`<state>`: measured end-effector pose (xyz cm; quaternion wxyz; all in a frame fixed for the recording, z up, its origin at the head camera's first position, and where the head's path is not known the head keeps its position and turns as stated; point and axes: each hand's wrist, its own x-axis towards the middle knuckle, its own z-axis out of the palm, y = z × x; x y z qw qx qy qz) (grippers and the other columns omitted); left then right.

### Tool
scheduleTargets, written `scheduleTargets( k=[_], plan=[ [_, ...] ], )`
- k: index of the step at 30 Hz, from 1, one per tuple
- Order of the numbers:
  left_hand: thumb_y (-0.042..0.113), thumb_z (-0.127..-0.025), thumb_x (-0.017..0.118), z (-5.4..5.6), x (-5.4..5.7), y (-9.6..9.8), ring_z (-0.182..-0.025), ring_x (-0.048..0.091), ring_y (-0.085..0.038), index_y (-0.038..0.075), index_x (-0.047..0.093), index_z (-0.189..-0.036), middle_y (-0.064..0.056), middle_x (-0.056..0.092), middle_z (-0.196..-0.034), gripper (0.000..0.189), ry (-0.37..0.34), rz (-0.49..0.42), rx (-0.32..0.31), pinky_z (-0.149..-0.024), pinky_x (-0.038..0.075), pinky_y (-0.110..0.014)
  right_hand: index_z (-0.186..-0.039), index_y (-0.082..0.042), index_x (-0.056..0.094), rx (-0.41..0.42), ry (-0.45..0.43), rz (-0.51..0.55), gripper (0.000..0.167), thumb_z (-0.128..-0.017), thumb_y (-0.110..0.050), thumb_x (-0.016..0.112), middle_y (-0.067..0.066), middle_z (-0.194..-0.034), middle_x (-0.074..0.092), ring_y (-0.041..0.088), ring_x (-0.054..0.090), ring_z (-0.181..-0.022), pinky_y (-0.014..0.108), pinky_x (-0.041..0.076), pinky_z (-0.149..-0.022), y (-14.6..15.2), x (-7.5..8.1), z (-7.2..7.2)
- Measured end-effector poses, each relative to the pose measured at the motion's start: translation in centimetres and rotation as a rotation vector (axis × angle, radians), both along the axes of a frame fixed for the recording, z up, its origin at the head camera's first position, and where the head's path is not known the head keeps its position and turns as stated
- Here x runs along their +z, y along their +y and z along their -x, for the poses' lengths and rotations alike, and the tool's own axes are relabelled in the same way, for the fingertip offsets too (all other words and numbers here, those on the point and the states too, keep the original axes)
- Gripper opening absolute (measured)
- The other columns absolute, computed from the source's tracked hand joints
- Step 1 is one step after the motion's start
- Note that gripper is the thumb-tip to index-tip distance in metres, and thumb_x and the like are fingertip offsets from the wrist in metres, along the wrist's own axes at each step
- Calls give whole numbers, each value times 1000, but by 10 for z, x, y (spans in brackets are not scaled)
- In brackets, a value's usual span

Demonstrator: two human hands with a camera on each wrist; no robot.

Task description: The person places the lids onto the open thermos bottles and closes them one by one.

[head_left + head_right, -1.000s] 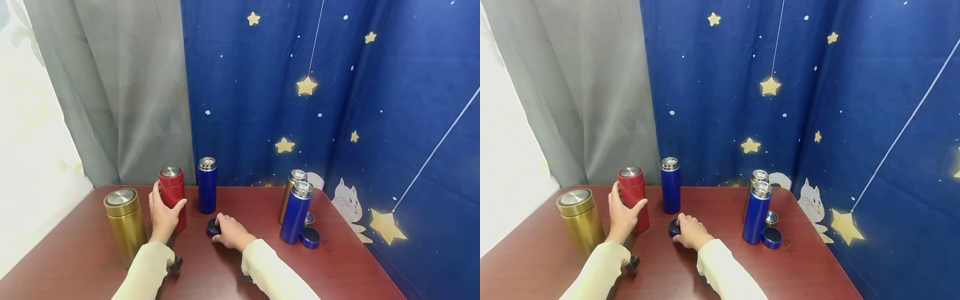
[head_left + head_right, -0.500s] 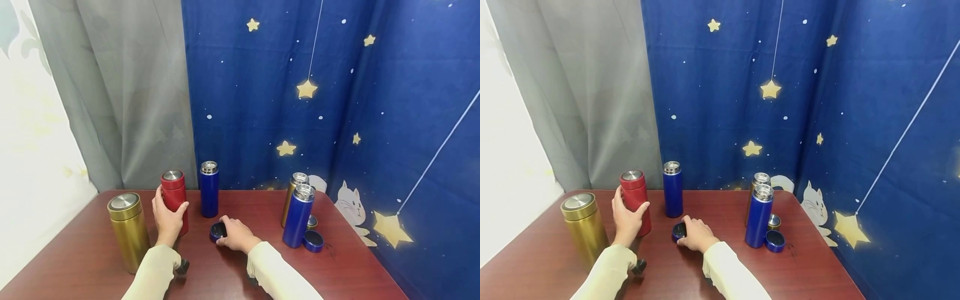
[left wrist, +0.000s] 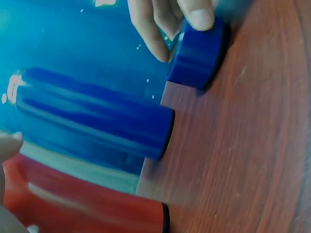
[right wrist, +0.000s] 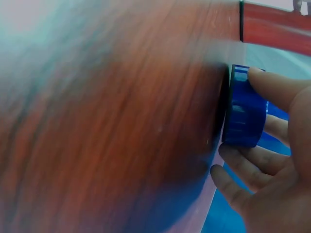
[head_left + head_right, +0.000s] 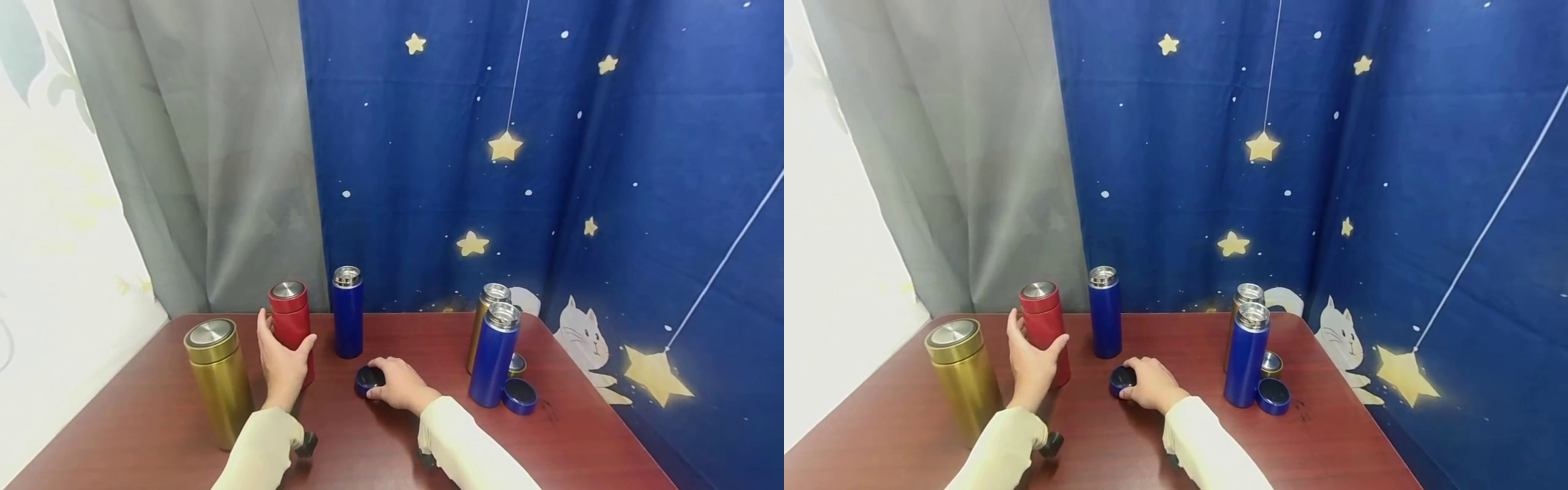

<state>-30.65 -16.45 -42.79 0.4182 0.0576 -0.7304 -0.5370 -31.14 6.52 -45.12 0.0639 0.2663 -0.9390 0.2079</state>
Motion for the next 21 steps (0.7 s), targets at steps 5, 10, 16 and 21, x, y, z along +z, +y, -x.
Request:
scheduleTargets(
  k=[5,10,16,21],
  plan=[
    [12,-73,84,-9,2,12,-134,35,-33,14,26,-152,-15,37,-147,98,69,19,107,-106,28,-57,-123,-12,65,11,17,9,51,-80,-33,79,3,-100,63,16,55,-93,30,48,-81,6,-2,-1],
    [9,-72,82,-14,5,23,-131,35,-31,9,40,-144,-15,41,-144,84,294,74,177,-105,28,-54,-125,-12,65,17,36,-15,50,-82,-34,77,3,-105,65,17,53,-95,30,48,-82,11,-2,0],
    [3,-69,80,-20,8,35,-120,45,-30,1,50,-132,-18,50,-131,70,533,122,154,-104,34,-36,-126,-12,66,22,50,-17,50,-82,-35,77,4,-108,65,17,53,-96,30,47,-83,16,0,-1],
    [-12,-69,77,-36,19,56,-108,54,-39,-10,47,-129,-26,50,-125,67,596,99,-40,-101,41,-33,-123,-15,68,10,63,-6,51,-80,-39,77,1,-103,65,14,51,-93,29,47,-79,19,-2,-2]
  ],
)
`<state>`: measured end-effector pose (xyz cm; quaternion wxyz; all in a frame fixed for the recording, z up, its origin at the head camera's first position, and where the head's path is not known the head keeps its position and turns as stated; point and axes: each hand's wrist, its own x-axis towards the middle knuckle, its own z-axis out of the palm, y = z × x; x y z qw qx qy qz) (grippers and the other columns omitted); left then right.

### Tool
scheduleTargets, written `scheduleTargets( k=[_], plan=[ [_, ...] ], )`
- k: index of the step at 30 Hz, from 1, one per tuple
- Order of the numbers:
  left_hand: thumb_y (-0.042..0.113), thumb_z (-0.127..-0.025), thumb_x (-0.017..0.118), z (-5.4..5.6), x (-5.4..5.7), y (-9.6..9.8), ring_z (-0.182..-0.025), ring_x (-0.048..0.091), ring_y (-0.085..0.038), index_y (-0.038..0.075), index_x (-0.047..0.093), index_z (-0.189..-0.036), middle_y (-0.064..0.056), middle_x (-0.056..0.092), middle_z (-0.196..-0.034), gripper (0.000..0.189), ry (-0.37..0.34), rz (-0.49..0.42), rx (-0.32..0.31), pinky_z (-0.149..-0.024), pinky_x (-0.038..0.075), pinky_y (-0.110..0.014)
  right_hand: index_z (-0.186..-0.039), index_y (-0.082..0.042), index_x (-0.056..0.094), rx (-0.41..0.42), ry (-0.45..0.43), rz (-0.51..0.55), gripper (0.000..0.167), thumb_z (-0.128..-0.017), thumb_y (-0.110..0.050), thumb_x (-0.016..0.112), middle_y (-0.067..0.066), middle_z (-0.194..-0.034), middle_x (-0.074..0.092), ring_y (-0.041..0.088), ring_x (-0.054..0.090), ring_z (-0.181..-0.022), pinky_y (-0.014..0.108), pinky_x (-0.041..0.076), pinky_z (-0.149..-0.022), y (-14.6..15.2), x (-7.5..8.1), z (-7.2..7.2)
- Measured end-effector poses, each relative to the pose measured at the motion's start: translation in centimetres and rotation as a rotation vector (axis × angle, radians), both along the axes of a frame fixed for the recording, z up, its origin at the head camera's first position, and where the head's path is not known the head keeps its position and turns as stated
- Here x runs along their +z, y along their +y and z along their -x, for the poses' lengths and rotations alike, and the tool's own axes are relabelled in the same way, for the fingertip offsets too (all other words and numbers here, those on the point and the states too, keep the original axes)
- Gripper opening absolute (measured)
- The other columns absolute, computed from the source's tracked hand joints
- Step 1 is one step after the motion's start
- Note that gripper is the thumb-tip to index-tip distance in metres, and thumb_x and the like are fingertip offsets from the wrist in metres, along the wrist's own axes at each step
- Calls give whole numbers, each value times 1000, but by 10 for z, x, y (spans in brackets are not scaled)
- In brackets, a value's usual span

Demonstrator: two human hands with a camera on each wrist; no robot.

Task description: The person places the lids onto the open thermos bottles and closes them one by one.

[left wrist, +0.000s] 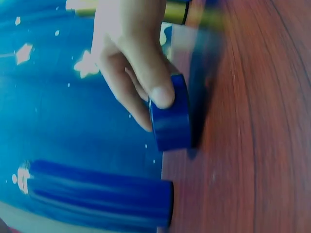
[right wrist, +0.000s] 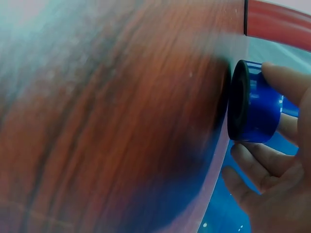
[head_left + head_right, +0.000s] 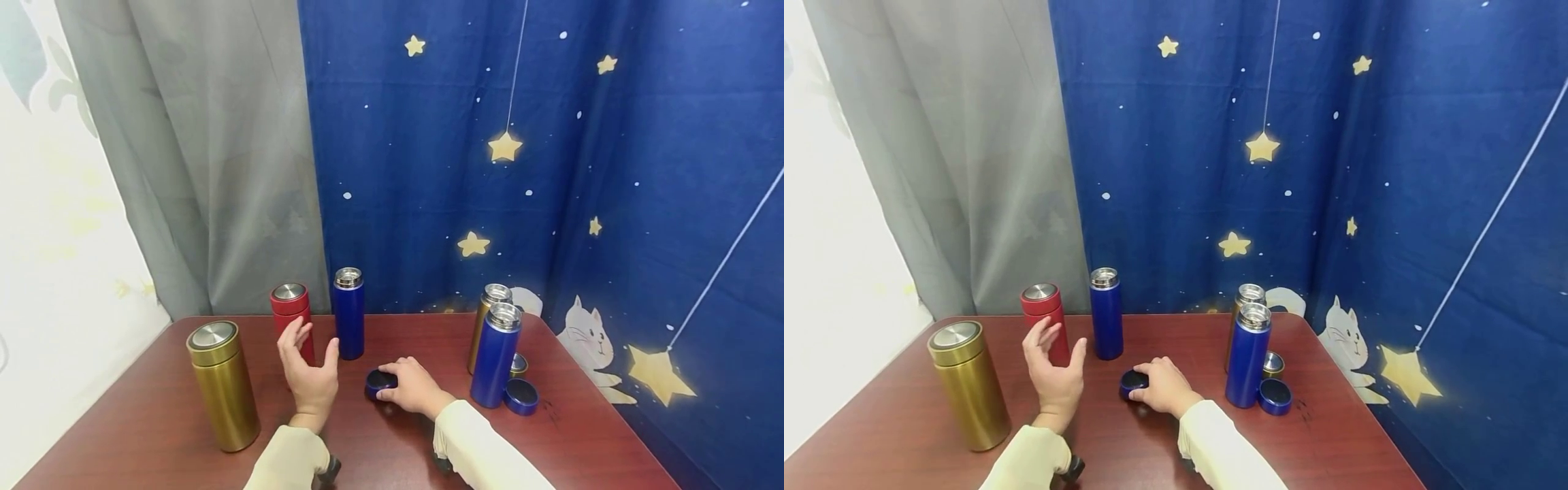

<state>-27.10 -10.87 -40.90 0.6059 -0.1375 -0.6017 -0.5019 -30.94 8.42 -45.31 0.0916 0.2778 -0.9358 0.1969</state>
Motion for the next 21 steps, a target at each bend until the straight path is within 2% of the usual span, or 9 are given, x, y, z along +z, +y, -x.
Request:
scheduleTargets(
  k=[3,5,7,12,17,21],
  plan=[
    [-16,-71,75,-12,12,12,-106,57,-43,-15,44,-128,-28,50,-125,65,-44,43,-71,-98,44,-42,-121,-16,69,-16,0,14,50,-79,-42,77,-1,-100,63,13,49,-90,28,47,-75,3,0,-1],
    [-16,-73,74,-17,19,16,-109,56,-44,-14,43,-130,-26,50,-128,65,-101,70,-108,-97,43,-47,-120,-17,70,-23,1,22,49,-79,-44,77,-2,-99,62,13,48,-88,28,46,-73,4,0,-1],
    [-12,-75,76,-9,13,15,-116,55,-40,-8,42,-135,-21,49,-132,69,-155,100,-136,-99,42,-47,-119,-18,70,-28,6,34,48,-79,-45,77,-3,-96,61,13,48,-87,28,46,-72,6,0,-1],
    [2,-78,79,23,-10,7,-130,45,-27,7,34,-148,-11,41,-146,83,-287,164,-184,-106,37,-40,-116,-21,71,-44,42,73,45,-79,-47,75,-6,-93,58,13,46,-86,29,44,-72,10,0,-3],
    [13,-83,77,33,-10,-1,-135,38,-28,11,26,-152,-10,31,-153,87,-432,233,-204,-106,36,-49,-115,-23,72,-24,104,141,43,-81,-49,72,-7,-92,58,12,46,-86,28,44,-72,13,-1,-4],
    [16,-85,76,41,-6,-6,-136,36,-32,15,21,-154,-11,30,-154,89,-542,256,-224,-106,35,-54,-114,-22,71,-11,132,187,42,-83,-50,69,-7,-93,59,11,47,-88,28,45,-74,16,-1,-5]
  ],
)
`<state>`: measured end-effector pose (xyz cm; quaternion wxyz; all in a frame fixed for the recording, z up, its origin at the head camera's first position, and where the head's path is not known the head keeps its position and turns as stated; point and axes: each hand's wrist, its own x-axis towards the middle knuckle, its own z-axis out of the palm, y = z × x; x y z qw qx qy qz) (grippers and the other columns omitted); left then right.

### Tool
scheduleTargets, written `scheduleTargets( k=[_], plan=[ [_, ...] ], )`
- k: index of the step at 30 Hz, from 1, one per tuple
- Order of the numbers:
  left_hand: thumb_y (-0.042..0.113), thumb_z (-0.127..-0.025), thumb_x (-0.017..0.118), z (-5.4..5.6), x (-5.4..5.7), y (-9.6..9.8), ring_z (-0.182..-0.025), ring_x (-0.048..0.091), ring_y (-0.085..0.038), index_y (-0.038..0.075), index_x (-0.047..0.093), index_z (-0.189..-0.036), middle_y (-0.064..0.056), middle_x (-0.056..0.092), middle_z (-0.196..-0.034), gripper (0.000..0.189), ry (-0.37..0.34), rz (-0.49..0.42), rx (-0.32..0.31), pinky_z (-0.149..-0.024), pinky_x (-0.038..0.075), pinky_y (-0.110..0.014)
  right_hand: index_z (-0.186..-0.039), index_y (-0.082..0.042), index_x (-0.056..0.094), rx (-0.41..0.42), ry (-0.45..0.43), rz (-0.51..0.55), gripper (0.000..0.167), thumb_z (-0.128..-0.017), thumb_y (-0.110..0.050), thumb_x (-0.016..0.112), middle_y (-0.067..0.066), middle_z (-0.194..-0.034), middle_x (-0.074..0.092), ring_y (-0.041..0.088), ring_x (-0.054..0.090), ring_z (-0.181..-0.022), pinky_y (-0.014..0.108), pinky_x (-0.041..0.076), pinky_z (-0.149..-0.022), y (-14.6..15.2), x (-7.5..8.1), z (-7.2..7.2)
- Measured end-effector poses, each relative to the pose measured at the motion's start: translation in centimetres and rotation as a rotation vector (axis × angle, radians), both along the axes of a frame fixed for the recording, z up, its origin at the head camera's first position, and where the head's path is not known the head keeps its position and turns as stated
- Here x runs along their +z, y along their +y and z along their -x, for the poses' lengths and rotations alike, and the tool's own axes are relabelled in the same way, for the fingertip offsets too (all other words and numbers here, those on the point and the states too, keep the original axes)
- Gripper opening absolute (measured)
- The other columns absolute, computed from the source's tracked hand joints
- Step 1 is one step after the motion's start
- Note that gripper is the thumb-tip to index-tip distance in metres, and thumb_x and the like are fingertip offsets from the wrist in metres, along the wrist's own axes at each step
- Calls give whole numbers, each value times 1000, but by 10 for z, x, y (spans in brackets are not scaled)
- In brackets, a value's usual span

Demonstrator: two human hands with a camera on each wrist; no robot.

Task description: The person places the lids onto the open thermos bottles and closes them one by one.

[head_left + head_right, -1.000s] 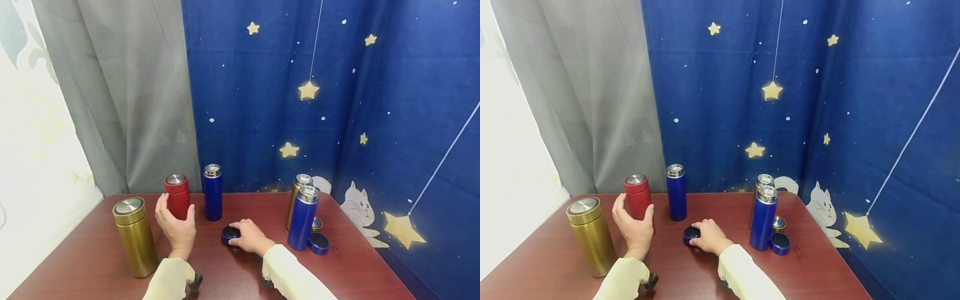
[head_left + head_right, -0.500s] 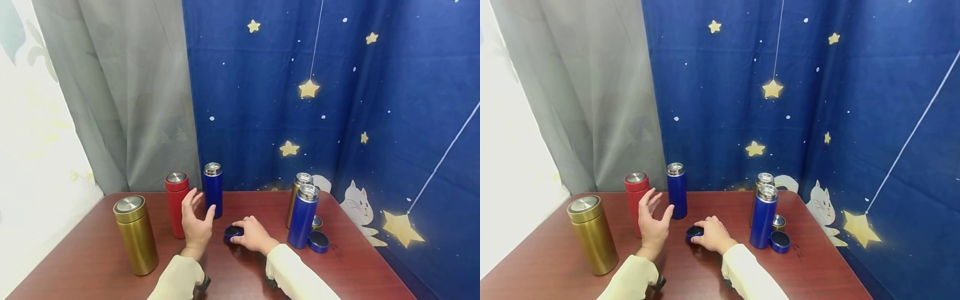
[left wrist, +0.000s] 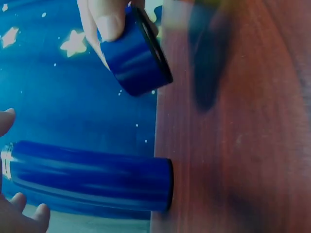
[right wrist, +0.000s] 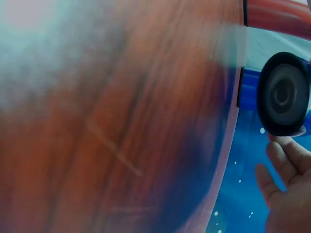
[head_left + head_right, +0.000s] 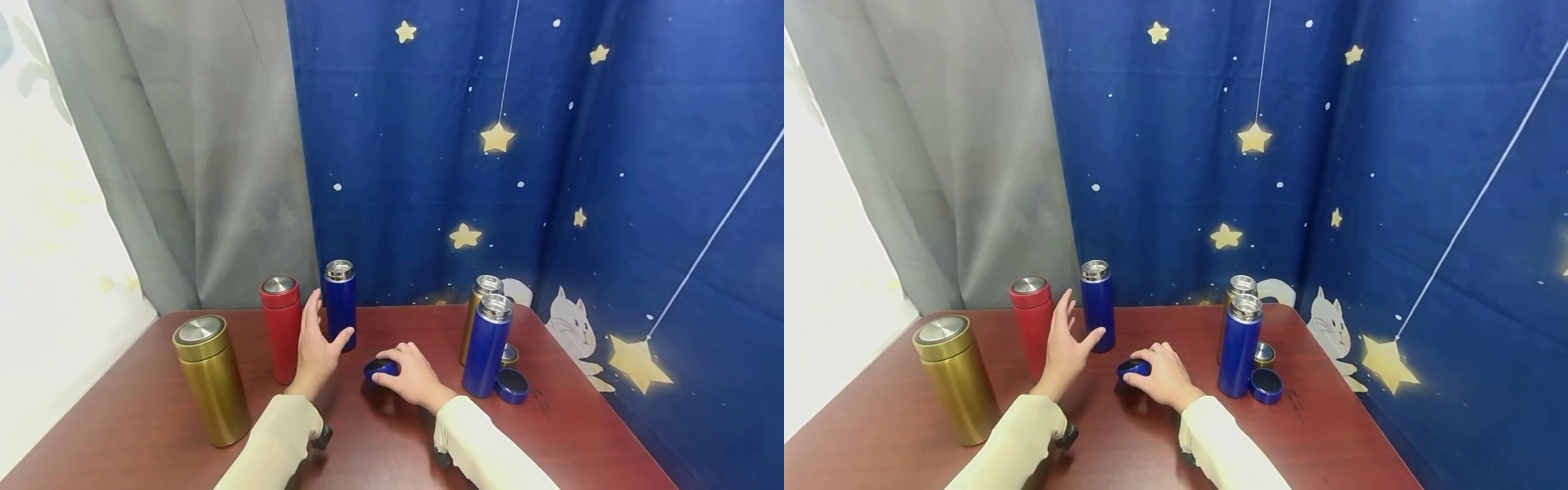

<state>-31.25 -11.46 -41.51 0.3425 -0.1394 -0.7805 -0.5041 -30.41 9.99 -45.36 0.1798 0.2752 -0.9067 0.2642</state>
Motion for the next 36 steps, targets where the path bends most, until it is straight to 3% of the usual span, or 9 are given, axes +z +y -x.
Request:
scheduleTargets(
  k=[6,10,15,20,29,36],
  plan=[
    [19,-88,72,12,4,0,-141,28,-33,17,16,-156,-11,24,-158,88,-147,29,31,-109,26,-59,-114,-20,71,2,38,87,42,-84,-49,70,-7,-96,61,10,47,-90,29,46,-75,3,2,-7],
    [20,-89,71,23,4,0,-140,29,-35,17,14,-156,-14,24,-157,88,-204,1,46,-109,26,-59,-112,-18,72,-7,87,152,40,-83,-46,72,-9,-94,61,10,47,-90,29,45,-71,4,5,-9],
    [20,-88,72,34,3,-2,-137,33,-37,17,15,-156,-17,27,-155,89,-227,-57,77,-108,28,-59,-112,-17,71,21,113,207,40,-84,-45,72,-7,-96,62,11,48,-91,30,46,-72,2,10,-10],
    [21,-89,71,44,3,-1,-135,34,-40,16,12,-156,-20,26,-154,90,-243,-83,42,-108,29,-58,-112,-16,72,23,146,245,38,-83,-41,73,-7,-96,63,11,48,-92,32,46,-73,2,15,-10],
    [16,-88,72,57,5,5,-134,36,-40,9,16,-154,-23,31,-151,87,-227,-115,37,-109,26,-58,-104,-11,71,34,305,348,33,-84,-37,72,-3,-91,63,15,48,-86,31,42,-69,0,18,-7],
    [15,-86,75,64,4,8,-135,33,-41,7,18,-153,-23,32,-150,88,-257,-141,46,-110,24,-58,-99,-12,71,35,399,439,28,-83,-34,70,-3,-86,62,17,48,-83,32,41,-72,-3,20,-4]
  ],
)
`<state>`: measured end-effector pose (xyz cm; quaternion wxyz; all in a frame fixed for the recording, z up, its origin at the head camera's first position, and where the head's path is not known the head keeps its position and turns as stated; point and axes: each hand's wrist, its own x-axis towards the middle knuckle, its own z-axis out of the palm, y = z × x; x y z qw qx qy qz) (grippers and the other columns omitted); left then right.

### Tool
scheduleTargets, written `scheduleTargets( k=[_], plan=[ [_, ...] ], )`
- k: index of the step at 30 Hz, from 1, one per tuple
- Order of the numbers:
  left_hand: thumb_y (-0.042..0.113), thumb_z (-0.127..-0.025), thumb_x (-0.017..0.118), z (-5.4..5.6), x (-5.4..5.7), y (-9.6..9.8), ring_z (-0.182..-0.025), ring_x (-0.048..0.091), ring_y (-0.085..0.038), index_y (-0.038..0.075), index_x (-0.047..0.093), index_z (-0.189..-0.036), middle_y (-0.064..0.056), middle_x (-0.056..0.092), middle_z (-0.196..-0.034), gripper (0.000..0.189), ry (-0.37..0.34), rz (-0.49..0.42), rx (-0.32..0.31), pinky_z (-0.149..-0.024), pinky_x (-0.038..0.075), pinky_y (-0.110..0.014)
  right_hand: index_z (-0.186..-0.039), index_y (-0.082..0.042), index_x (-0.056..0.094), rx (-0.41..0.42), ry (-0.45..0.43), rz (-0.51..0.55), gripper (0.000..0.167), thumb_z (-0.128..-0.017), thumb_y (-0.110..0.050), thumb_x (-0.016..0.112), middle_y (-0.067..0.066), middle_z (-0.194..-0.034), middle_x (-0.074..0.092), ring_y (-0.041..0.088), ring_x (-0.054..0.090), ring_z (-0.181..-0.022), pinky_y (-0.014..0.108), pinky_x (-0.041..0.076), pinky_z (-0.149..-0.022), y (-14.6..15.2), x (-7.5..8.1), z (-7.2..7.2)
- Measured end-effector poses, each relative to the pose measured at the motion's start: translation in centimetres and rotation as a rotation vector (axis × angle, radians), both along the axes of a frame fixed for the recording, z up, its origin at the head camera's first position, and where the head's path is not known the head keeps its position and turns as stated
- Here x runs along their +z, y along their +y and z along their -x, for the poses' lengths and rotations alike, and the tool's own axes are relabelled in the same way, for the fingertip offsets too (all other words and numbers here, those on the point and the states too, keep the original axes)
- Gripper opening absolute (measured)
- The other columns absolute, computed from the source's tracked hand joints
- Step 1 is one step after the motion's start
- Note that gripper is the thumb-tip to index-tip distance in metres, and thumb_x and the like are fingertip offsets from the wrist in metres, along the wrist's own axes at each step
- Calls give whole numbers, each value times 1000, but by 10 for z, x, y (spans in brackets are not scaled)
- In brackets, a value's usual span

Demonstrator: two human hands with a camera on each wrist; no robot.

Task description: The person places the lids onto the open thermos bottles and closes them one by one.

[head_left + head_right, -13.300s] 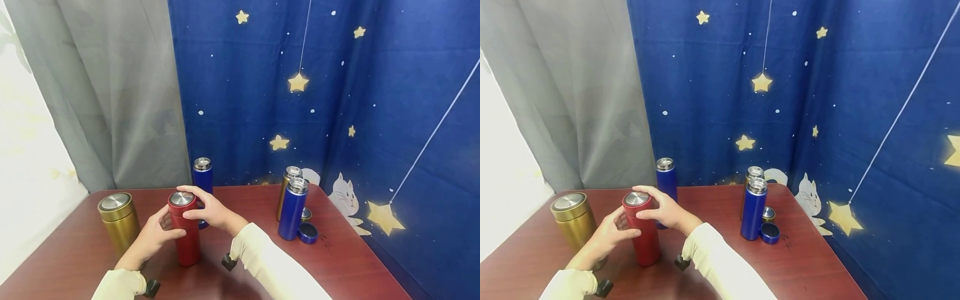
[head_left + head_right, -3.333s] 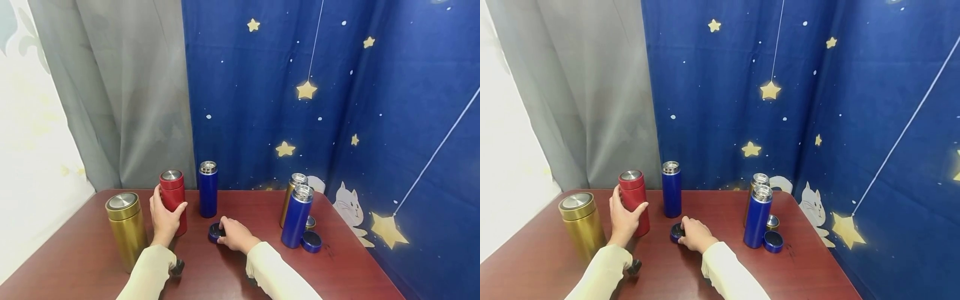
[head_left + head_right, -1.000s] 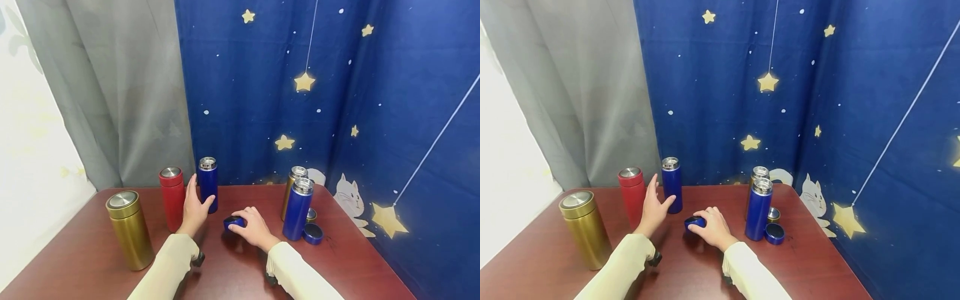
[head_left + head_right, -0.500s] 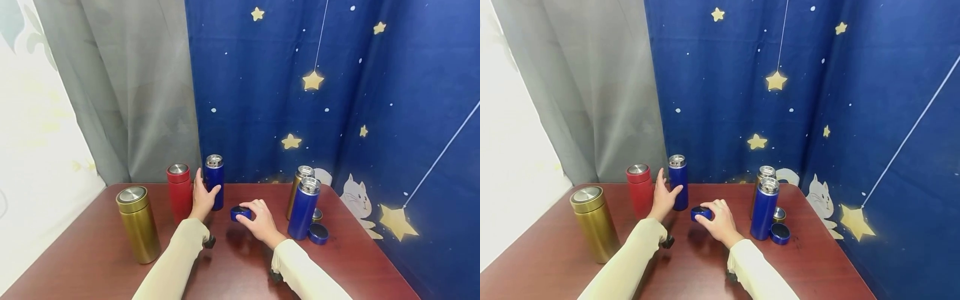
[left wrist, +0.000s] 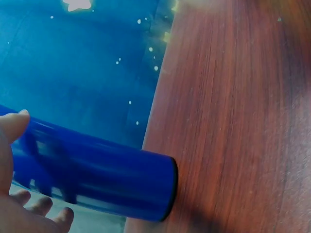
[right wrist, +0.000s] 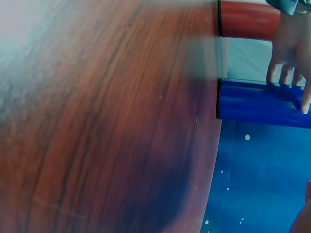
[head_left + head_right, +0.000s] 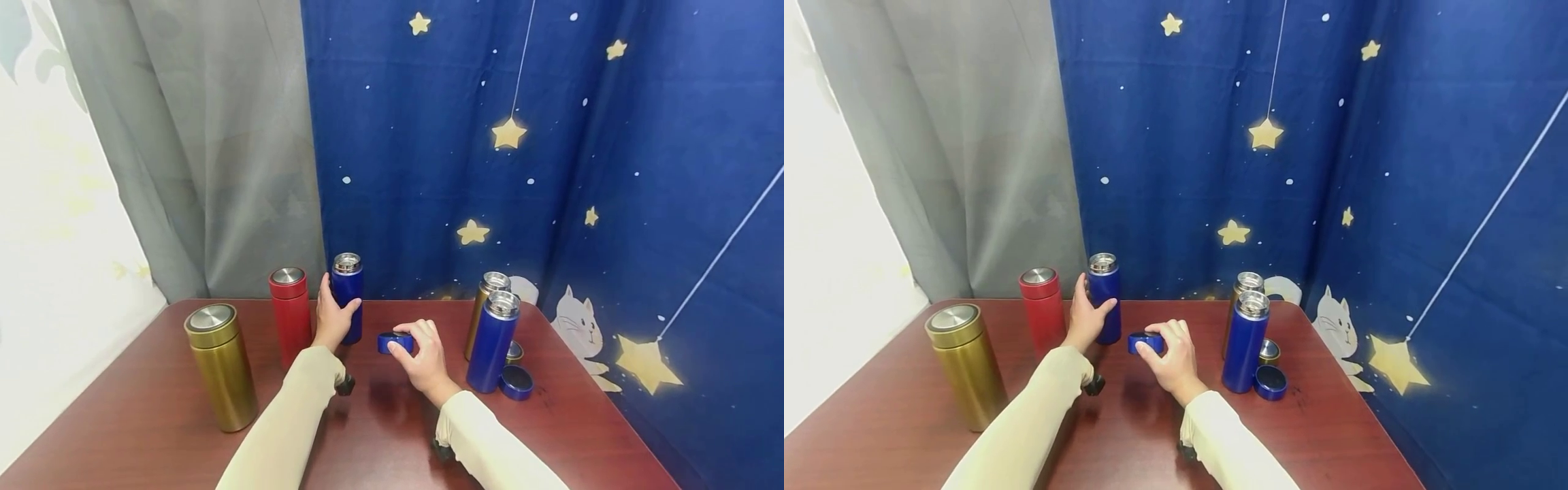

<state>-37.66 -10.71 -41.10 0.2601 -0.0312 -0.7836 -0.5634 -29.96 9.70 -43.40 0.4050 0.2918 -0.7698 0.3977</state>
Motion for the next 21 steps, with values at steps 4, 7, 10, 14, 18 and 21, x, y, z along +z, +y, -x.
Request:
scheduleTargets(
  k=[4,7,10,14,18,21],
  plan=[
    [13,-85,76,3,1,-1,-135,34,-41,6,19,-153,-23,35,-148,89,-22,-6,8,-110,24,-58,-98,-12,70,-4,15,26,26,-83,-34,70,-3,-85,62,17,48,-83,32,41,-72,-2,2,0],
    [14,-85,76,6,0,-2,-133,37,-41,7,19,-153,-23,37,-148,88,-39,1,2,-110,26,-57,-97,-12,70,-6,21,34,26,-84,-34,69,-3,-85,62,17,47,-83,32,41,-72,-4,4,0],
    [17,-86,75,7,-3,-4,-132,39,-40,7,21,-152,-22,38,-148,86,-55,15,-1,-109,27,-57,-97,-12,70,-7,24,37,26,-85,-35,68,-3,-85,62,17,47,-82,32,41,-72,-6,5,-1],
    [19,-87,74,6,-7,-5,-132,38,-41,6,24,-152,-22,38,-148,83,-59,26,7,-110,26,-58,-97,-12,70,-9,34,39,26,-85,-36,68,-2,-85,62,17,47,-81,31,41,-71,-8,7,-1],
    [18,-87,75,4,-6,-3,-132,39,-41,6,25,-151,-22,39,-147,82,-61,31,16,-109,27,-58,-96,-12,70,-13,45,50,27,-86,-36,67,-2,-85,62,18,48,-81,32,41,-71,-9,8,0],
    [19,-87,75,2,-5,-1,-132,40,-40,7,25,-151,-21,39,-147,82,-67,41,10,-109,27,-59,-96,-11,70,-18,50,59,27,-86,-36,66,-1,-85,62,18,48,-81,32,40,-70,-9,10,1]
  ],
)
